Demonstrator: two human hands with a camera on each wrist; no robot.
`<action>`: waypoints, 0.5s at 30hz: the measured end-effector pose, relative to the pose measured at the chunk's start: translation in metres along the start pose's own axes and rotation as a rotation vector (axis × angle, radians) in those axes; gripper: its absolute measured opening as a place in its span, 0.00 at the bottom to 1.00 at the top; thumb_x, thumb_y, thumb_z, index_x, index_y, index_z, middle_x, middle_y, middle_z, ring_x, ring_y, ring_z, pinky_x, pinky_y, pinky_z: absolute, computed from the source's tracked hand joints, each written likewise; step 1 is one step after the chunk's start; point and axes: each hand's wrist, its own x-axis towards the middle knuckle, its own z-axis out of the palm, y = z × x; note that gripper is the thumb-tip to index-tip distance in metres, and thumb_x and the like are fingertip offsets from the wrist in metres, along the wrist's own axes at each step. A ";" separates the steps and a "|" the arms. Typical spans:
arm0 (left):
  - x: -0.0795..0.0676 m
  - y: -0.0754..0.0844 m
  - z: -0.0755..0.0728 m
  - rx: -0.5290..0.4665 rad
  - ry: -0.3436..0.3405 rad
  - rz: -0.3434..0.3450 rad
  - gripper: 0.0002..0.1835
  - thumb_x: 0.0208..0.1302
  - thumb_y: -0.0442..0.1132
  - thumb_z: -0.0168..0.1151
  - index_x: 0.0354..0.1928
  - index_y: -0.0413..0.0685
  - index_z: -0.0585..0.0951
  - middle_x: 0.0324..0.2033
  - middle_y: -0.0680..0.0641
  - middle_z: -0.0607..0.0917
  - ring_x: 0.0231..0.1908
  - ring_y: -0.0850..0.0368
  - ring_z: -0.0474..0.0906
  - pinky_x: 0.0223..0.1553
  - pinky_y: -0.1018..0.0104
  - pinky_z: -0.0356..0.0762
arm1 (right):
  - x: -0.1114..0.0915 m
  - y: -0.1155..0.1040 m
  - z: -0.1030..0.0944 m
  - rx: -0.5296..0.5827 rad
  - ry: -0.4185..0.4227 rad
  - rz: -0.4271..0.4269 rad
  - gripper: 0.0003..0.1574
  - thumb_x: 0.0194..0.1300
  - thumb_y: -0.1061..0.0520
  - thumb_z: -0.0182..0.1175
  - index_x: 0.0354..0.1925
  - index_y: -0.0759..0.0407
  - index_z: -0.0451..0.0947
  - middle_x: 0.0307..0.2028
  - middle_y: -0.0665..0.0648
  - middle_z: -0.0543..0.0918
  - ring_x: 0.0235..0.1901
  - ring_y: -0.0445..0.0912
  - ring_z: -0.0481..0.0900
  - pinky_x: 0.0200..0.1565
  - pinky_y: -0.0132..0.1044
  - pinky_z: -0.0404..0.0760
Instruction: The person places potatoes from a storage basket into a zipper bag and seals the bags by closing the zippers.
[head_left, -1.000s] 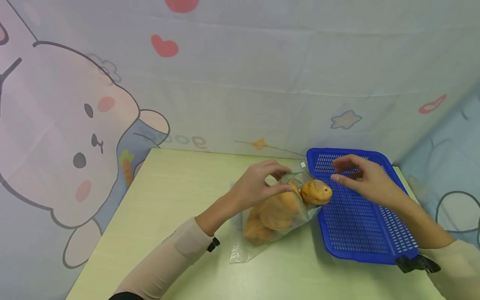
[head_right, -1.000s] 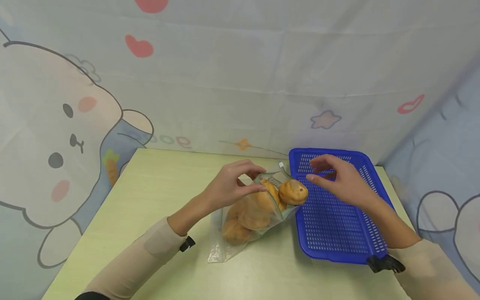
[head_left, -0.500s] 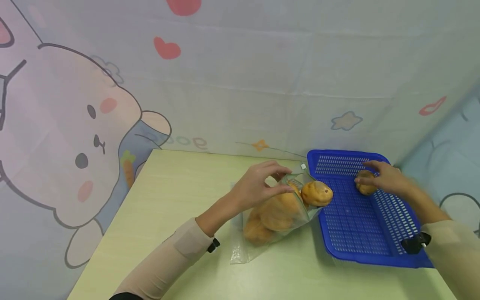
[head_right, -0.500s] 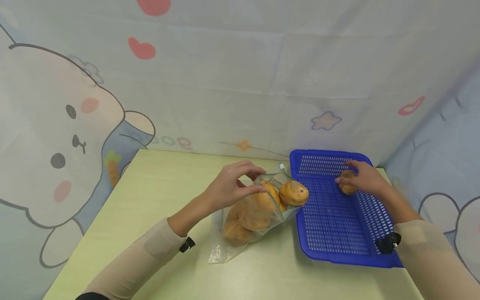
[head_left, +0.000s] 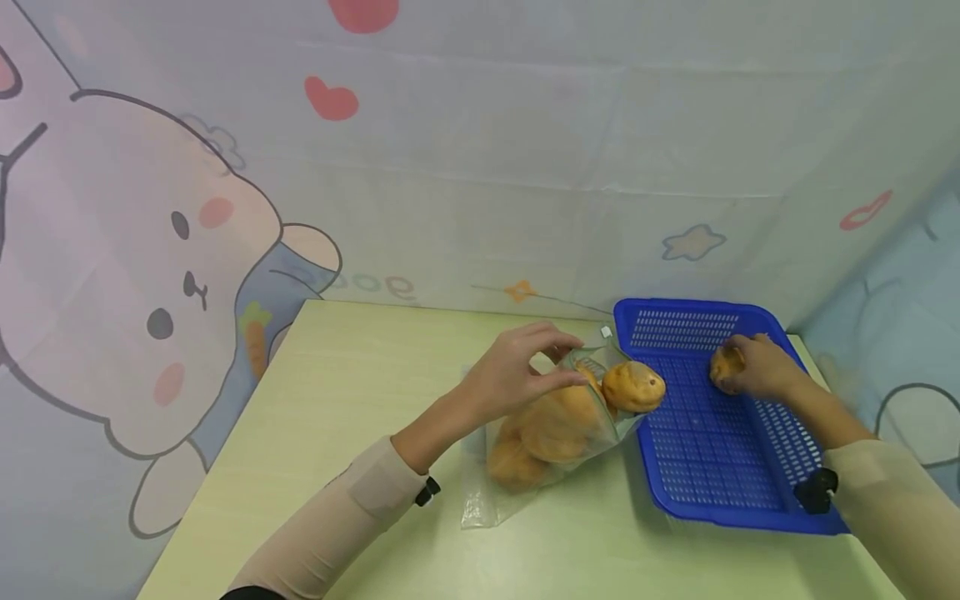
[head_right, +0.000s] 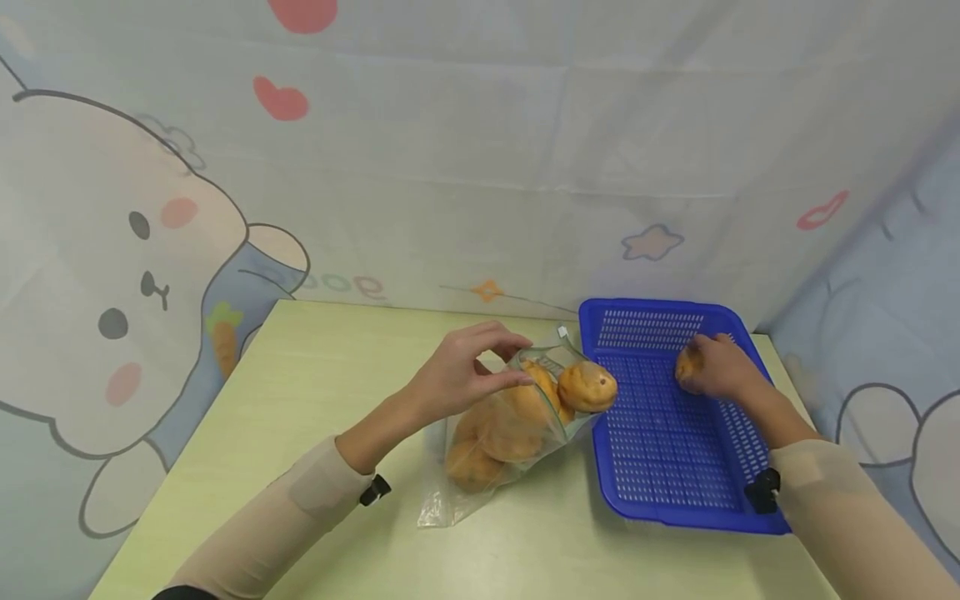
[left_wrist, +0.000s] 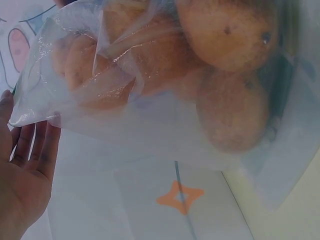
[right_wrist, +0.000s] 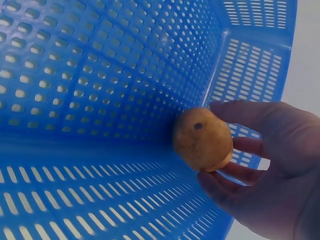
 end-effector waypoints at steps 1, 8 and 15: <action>0.000 0.000 0.000 0.000 -0.001 0.001 0.21 0.64 0.39 0.79 0.56 0.40 0.86 0.45 0.44 0.89 0.44 0.63 0.83 0.36 0.76 0.86 | 0.000 0.000 0.001 -0.010 0.001 0.001 0.43 0.58 0.58 0.76 0.62 0.82 0.69 0.51 0.84 0.73 0.50 0.76 0.75 0.47 0.72 0.79; -0.001 0.000 0.001 -0.011 -0.009 -0.006 0.21 0.64 0.39 0.79 0.56 0.39 0.86 0.45 0.44 0.89 0.44 0.62 0.83 0.35 0.73 0.87 | -0.001 0.002 0.003 -0.041 0.019 -0.004 0.43 0.57 0.57 0.79 0.60 0.80 0.70 0.51 0.83 0.73 0.49 0.75 0.76 0.46 0.70 0.80; 0.000 0.003 -0.001 0.001 0.003 -0.009 0.20 0.64 0.39 0.78 0.56 0.40 0.86 0.46 0.45 0.89 0.44 0.62 0.84 0.35 0.77 0.86 | 0.001 -0.008 -0.013 0.100 0.074 -0.052 0.46 0.63 0.49 0.78 0.60 0.82 0.71 0.48 0.78 0.80 0.48 0.69 0.79 0.48 0.67 0.80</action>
